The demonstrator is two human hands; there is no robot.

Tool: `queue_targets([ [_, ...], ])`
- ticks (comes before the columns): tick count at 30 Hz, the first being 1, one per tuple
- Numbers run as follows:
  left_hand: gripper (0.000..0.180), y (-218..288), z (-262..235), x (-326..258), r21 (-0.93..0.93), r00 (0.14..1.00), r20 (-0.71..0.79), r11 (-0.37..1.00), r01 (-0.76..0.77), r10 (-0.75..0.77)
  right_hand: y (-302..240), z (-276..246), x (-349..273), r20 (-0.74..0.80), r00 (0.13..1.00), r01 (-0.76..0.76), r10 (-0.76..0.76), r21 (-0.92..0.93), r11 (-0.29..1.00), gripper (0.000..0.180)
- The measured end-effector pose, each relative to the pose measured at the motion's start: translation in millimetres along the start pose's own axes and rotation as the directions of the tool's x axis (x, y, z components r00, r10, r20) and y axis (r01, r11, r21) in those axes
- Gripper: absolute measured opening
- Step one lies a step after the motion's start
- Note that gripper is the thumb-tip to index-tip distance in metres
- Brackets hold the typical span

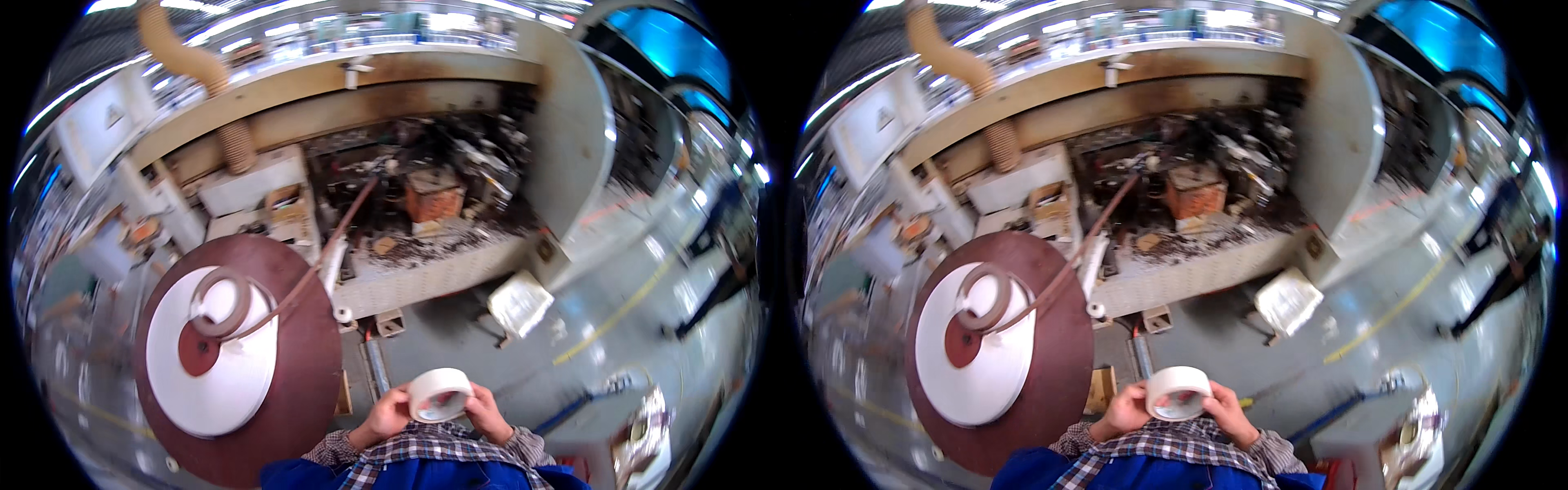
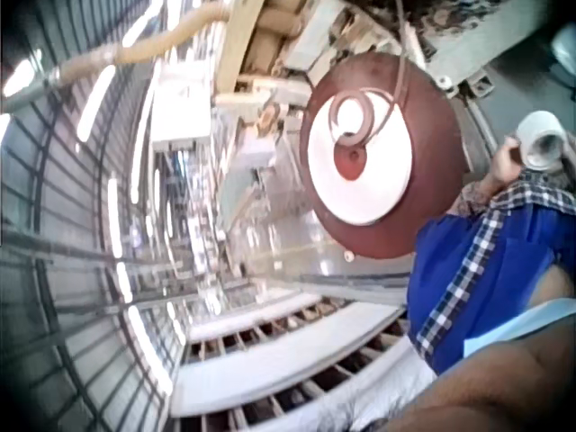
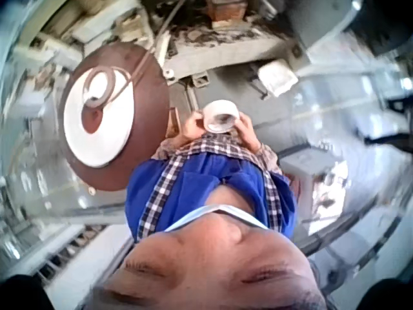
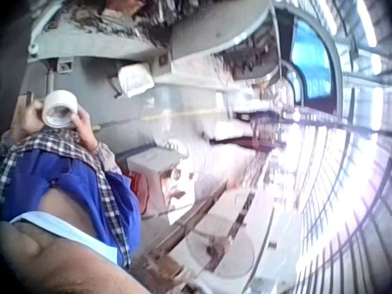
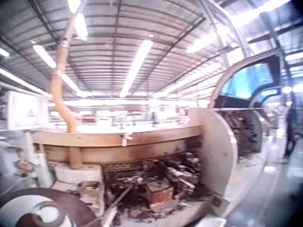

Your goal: The person handles circular brown and white parts on a conveyor belt, then moves to a storage rack to retrieve additional components. They place parts onto a rotating machine table and use a wrench to tighten a bolt on the machine.

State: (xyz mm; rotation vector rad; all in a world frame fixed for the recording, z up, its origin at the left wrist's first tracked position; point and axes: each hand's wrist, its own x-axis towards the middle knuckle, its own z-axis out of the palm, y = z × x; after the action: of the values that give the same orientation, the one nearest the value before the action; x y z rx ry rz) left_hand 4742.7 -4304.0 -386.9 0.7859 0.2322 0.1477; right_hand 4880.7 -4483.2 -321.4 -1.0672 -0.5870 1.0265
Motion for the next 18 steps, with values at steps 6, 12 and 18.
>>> queue_targets([
  [6,0.023,83,60,32,0.364,0.92,-0.297,0.921,-0.14,0.257,-9,-38,64,0.014,0.996,-0.087,0.086,0.19,0.978,0.046],
  [12,0.032,236,-18,111,0.958,0.654,-0.243,0.284,0.045,0.717,-15,-56,126,0.065,0.958,-0.274,0.281,-0.102,0.956,0.032],
  [18,0.027,354,-236,267,0.926,0.527,-0.313,0.131,0.353,0.79,-27,-88,176,-0.127,0.916,-0.399,0.38,-0.184,0.899,0.03],
])
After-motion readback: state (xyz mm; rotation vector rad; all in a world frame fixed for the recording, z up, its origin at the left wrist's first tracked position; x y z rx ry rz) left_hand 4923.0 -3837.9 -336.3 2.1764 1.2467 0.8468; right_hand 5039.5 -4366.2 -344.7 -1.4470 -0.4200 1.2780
